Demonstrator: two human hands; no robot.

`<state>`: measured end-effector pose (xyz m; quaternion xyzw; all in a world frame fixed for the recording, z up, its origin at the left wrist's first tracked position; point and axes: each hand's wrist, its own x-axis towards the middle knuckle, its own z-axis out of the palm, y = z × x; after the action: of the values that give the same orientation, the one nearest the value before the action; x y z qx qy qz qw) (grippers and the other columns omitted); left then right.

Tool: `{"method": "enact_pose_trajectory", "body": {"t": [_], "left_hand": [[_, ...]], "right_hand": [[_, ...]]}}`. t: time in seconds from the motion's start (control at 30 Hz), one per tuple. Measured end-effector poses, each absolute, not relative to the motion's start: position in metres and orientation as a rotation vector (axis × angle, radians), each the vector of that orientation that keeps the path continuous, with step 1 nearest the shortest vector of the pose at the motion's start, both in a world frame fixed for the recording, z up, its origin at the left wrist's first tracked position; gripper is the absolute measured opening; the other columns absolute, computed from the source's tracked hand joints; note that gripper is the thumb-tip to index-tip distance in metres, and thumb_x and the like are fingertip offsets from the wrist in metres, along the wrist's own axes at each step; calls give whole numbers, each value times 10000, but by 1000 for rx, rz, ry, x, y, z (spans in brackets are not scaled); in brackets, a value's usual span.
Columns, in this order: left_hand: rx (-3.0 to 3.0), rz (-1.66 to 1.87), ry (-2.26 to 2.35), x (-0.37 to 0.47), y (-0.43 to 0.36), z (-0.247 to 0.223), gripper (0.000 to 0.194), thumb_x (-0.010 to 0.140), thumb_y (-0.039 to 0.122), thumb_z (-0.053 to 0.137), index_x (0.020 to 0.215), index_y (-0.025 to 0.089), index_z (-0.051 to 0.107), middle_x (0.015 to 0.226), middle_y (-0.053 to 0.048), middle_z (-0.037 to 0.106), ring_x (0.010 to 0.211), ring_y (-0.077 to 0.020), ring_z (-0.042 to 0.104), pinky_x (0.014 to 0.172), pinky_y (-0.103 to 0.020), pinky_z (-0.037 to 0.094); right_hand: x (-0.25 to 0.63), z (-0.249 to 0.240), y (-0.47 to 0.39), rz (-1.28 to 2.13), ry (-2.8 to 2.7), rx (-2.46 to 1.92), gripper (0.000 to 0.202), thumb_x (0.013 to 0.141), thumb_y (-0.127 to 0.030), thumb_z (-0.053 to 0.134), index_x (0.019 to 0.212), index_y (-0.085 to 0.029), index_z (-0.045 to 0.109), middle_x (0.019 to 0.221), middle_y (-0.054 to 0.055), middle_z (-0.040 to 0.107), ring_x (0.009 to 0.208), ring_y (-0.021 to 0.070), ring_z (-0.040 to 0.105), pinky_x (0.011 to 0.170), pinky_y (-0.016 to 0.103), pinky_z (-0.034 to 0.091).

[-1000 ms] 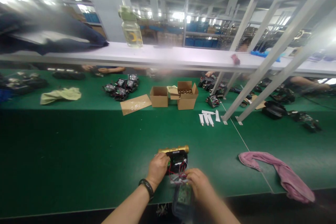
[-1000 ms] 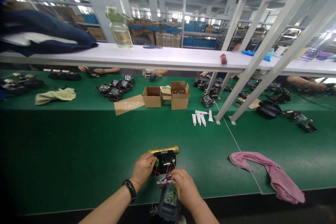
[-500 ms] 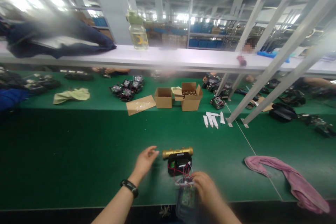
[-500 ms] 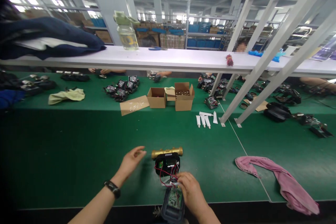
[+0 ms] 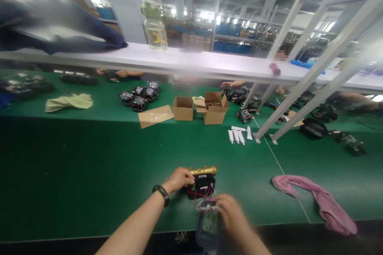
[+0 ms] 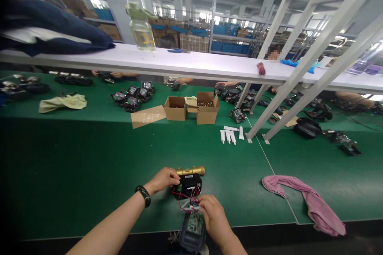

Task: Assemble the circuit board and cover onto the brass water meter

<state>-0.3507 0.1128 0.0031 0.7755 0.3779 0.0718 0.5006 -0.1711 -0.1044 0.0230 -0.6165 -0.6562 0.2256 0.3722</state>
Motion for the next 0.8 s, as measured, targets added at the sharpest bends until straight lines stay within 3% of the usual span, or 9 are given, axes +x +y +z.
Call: {"method": "enact_pose_trajectory", "body": {"t": [0.2,0.33,0.5,0.67,0.77,0.8], "left_hand": [[2048,225,853,-357,106,7,179,736,284,549,751,188,699,816,-26,644,790,-164,567,721,-235,390],[2110,210,937,-375,98,-7,213,785,307,502,787,185,677,807,-24,631,756,-156,564,691,-231,386],[2164,110,1104,-418,80,-34,161,762,269,531,656,185,618,727,-12,612,729,-155,561,682,-229,377],[2058,65,1664,-494,78,-49,381,889,365,263,753,151,547,720,-90,590,674,-229,568,645,-334,399],[2068,149,1809,-516,80,-51,235,816,278,417,983,147,517,972,-94,582,915,-236,564,791,-349,423],[2142,232,1794,-514,79,-50,321,775,262,483,1075,148,481,1089,-95,541,1041,-239,510,874,-353,398]], "right_hand": [[-169,11,-104,530,-1658,-1594,171,844,-126,414,882,-204,562,1005,57,597,958,169,525,851,325,429],[-168,4,-103,526,-1665,-1608,163,854,-153,413,879,-206,565,1013,59,596,972,170,521,860,327,425],[-166,5,-103,548,-1650,-1638,163,856,-171,414,864,-208,573,1009,62,601,970,176,529,859,329,432],[-161,4,-103,571,-1622,-1666,172,857,-199,416,866,-213,587,1017,72,604,974,188,540,859,338,438],[-157,-1,-103,587,-1592,-1684,161,860,-220,421,867,-217,582,1034,68,602,992,187,539,873,338,433],[-155,-3,-103,591,-1581,-1687,155,859,-225,424,864,-217,579,1035,66,603,994,187,539,874,337,431]]}}
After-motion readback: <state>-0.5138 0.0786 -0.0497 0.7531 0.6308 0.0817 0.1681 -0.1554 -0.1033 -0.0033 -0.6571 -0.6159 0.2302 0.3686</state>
